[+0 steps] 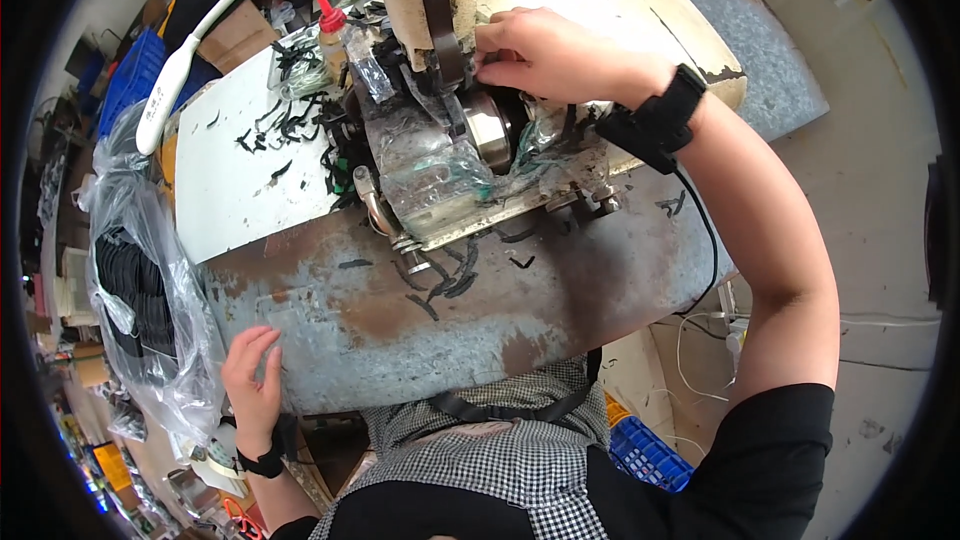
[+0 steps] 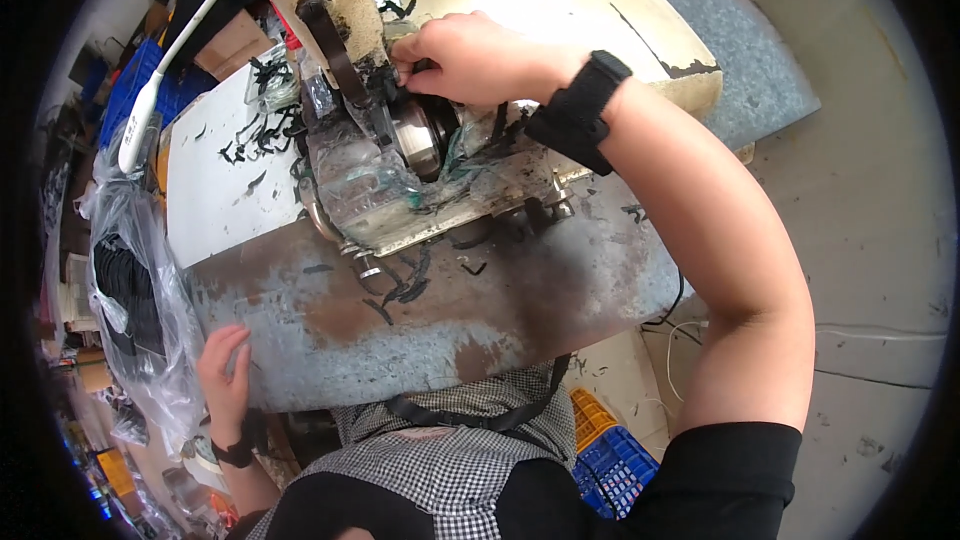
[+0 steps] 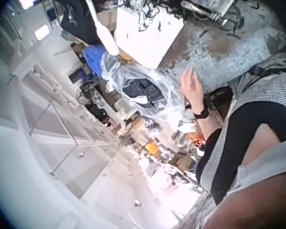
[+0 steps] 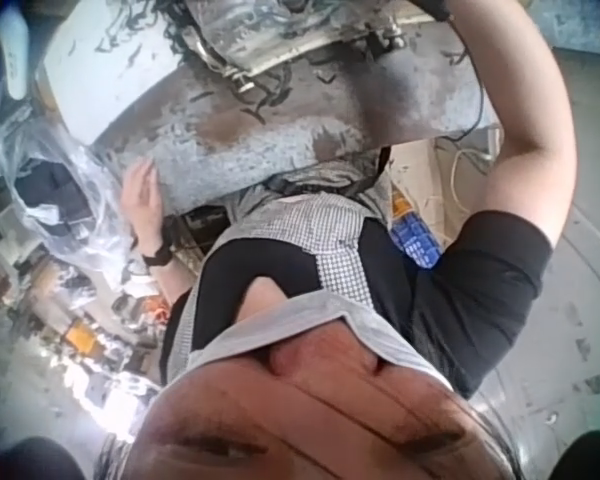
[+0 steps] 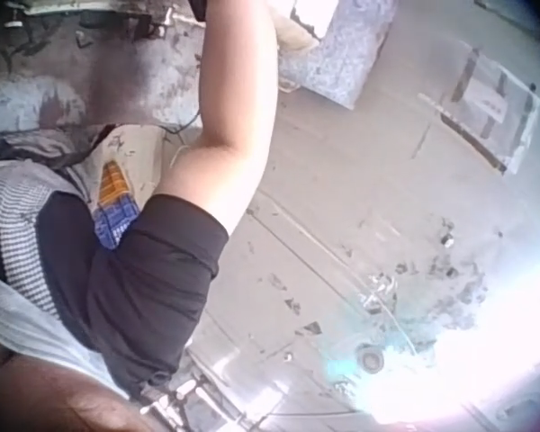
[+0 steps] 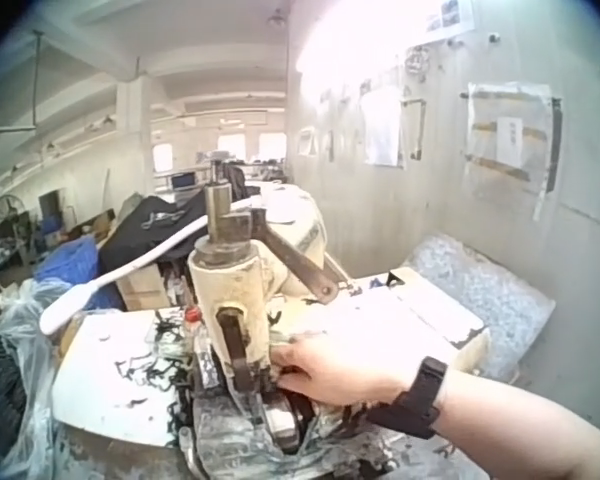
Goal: The recorder is using a skiving machine to trim edges of black shoe components and then organizing them in the factory.
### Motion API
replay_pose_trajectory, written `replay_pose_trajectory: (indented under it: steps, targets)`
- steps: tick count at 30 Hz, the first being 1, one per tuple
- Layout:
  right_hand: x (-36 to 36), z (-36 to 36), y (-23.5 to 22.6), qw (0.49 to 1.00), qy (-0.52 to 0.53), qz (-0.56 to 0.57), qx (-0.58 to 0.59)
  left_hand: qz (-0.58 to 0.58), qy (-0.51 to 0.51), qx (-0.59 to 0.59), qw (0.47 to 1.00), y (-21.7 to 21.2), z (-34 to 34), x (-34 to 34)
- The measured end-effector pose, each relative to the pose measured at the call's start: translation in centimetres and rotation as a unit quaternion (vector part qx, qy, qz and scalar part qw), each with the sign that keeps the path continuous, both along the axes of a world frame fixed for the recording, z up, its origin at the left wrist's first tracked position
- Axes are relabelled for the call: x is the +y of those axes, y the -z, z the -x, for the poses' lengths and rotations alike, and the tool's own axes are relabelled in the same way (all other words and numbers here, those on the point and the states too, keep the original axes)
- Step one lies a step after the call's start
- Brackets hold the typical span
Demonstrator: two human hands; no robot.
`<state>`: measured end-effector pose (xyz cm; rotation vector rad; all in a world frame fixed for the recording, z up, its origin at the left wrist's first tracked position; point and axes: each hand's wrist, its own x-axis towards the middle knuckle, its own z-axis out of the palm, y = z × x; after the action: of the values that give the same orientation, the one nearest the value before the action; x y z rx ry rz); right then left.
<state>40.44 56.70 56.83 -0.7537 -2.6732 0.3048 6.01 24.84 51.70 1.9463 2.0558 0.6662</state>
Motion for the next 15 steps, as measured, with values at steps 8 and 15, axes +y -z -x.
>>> replay_pose_trajectory:
  steps: [8,15]
  targets:
    - [-0.9,-3.7,-4.0,0.961,0.171,-0.190,-0.103,0.004,-0.022,-0.002,1.000,0.4,1.5,-1.1]
    - [-8.1,-3.7,-4.3,0.989,0.147,-0.023,0.002,-0.096,-0.090,0.085,0.988,-2.1,5.5,-2.1]
